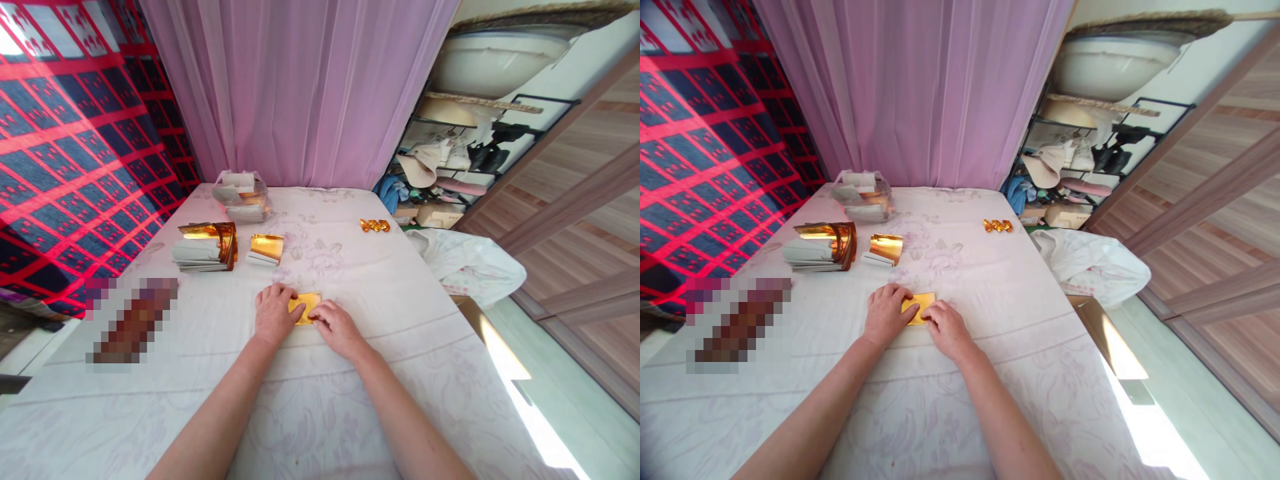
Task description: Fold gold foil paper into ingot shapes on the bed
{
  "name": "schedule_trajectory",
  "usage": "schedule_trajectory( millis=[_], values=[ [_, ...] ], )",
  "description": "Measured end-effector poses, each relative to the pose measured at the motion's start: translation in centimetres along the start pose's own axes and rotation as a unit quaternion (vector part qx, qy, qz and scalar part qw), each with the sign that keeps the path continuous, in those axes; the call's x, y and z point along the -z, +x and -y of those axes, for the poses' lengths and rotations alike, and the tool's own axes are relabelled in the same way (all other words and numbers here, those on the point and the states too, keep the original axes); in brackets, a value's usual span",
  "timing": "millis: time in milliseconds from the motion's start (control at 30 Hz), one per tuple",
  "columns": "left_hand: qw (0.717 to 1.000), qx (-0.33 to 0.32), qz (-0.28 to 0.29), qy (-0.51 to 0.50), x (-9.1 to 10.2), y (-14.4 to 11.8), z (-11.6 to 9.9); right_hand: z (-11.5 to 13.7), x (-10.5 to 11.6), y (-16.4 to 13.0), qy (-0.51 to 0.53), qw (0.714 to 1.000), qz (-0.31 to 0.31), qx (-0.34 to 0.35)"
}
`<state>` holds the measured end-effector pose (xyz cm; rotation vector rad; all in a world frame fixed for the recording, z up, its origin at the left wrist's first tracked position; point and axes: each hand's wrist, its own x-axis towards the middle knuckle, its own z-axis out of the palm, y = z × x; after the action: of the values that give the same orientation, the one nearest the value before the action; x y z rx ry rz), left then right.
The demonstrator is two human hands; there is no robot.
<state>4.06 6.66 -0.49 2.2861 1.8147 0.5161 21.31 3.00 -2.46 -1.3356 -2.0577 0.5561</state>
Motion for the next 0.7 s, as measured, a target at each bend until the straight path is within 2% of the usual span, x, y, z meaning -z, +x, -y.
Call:
schedule_trajectory(
  millis=[133, 333, 400, 533, 700],
  values=[
    [1.000, -0.007, 0.002, -0.007, 0.1, 0.1, 0.4, -0.3, 0.0, -0.2, 0.015, 1.000, -0.009, 0.007],
    [0.995, -0.079, 0.052, -0.044, 1.0, -0.7, 1.8, 0.1, 0.0, -0.1, 0.011, 1.000, -0.016, 0.004],
    [0.995, -0.080, 0.042, -0.045, 0.9, -1.4, 1.6, 0.1, 0.0, -0.1, 0.009, 1.000, -0.014, 0.000],
    [0.999, -0.032, 0.000, -0.030, 0.2, -2.9, 0.1, 0.1, -0.1, -0.1, 0.014, 1.000, -0.017, -0.002],
    [0.999, -0.016, -0.029, -0.021, -0.5, -3.4, -0.7, 0.0, -0.2, -0.1, 0.013, 1.000, -0.020, 0.000]
  ],
)
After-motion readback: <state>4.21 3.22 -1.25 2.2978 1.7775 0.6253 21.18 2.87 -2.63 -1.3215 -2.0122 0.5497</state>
